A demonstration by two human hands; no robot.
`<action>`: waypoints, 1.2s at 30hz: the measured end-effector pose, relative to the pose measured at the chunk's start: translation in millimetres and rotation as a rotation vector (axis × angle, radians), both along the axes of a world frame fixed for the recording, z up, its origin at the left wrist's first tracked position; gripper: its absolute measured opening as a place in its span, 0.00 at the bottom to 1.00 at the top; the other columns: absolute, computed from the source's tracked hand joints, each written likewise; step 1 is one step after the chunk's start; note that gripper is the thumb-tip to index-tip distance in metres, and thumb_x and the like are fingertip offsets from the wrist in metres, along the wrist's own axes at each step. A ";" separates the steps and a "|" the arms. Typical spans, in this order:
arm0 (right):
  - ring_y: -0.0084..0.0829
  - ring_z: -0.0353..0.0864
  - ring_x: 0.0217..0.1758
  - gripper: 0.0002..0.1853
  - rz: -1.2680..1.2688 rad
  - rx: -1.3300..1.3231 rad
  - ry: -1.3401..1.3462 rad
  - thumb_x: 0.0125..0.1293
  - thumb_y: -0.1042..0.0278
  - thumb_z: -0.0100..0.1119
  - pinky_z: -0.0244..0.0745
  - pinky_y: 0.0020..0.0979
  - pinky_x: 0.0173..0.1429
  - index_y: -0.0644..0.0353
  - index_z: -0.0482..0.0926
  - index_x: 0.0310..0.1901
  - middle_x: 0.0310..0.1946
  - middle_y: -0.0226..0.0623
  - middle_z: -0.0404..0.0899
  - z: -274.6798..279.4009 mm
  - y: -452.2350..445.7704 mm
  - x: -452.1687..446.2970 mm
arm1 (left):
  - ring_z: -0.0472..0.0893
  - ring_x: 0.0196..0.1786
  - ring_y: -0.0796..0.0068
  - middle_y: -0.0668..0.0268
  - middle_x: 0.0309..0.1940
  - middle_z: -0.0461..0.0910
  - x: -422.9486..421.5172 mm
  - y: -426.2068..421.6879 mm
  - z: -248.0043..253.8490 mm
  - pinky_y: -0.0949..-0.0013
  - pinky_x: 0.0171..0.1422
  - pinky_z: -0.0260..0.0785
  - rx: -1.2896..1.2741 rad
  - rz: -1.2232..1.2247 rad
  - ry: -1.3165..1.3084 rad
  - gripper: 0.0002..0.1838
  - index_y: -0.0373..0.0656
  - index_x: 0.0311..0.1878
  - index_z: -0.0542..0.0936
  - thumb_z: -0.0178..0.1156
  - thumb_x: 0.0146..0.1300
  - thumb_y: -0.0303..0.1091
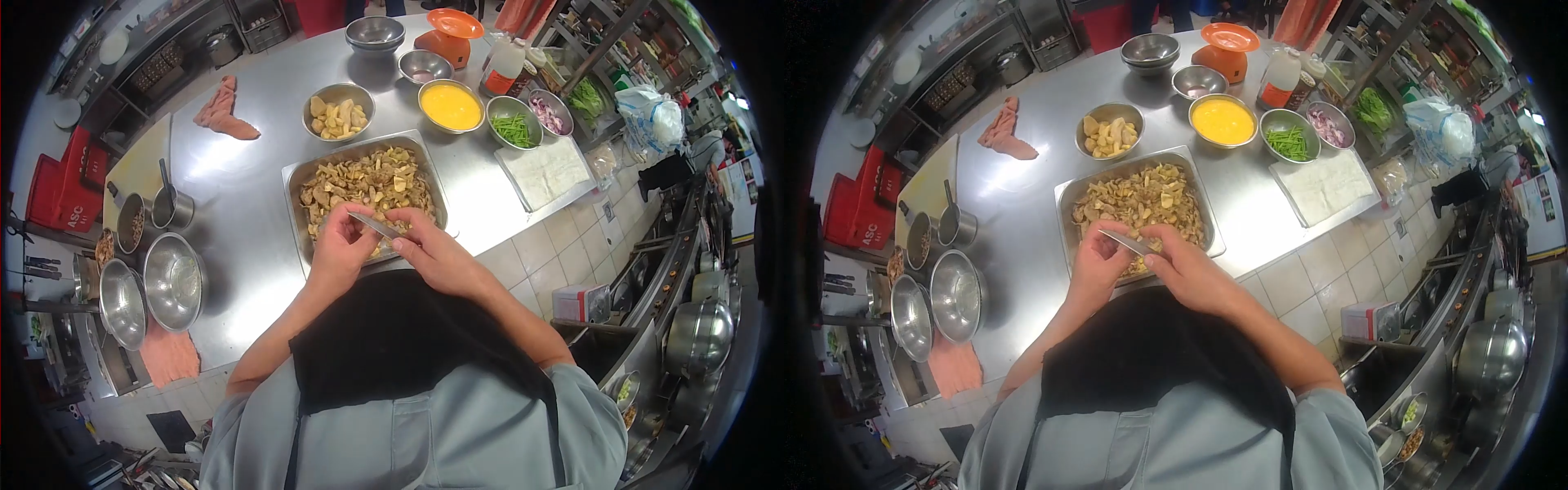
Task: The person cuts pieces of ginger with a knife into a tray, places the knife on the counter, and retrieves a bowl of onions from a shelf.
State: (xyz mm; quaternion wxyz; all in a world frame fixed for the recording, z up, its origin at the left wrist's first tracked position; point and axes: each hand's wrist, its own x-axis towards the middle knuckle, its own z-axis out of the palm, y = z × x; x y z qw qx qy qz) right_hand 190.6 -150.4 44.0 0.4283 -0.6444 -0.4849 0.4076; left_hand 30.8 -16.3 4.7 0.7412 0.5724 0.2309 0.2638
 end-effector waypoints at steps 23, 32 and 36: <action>0.37 0.82 0.49 0.18 0.057 -0.045 0.067 0.81 0.66 0.53 0.75 0.38 0.58 0.61 0.72 0.67 0.46 0.45 0.82 -1.7 -0.9 9.5 | 0.79 0.47 0.81 0.69 0.42 0.80 -3.0 -4.3 -0.2 0.73 0.51 0.72 0.021 -0.022 0.041 0.13 0.41 0.52 0.75 0.67 0.69 0.24; 0.14 0.61 0.24 0.18 0.037 -0.243 0.452 0.84 0.62 0.51 0.59 0.21 0.26 0.51 0.70 0.70 0.26 0.18 0.64 -5.5 -3.8 26.1 | 0.81 0.41 0.77 0.65 0.42 0.82 -5.3 2.9 -12.0 0.71 0.45 0.75 -0.241 -0.106 -0.017 0.11 0.40 0.54 0.77 0.65 0.72 0.24; 0.18 0.66 0.30 0.23 -0.012 -0.263 0.398 0.82 0.61 0.53 0.65 0.25 0.33 0.52 0.66 0.73 0.30 0.24 0.69 -5.2 -5.7 27.9 | 0.84 0.46 0.73 0.63 0.45 0.83 -2.7 -1.0 -8.8 0.67 0.53 0.78 -0.437 -0.092 -0.177 0.11 0.40 0.56 0.77 0.64 0.73 0.24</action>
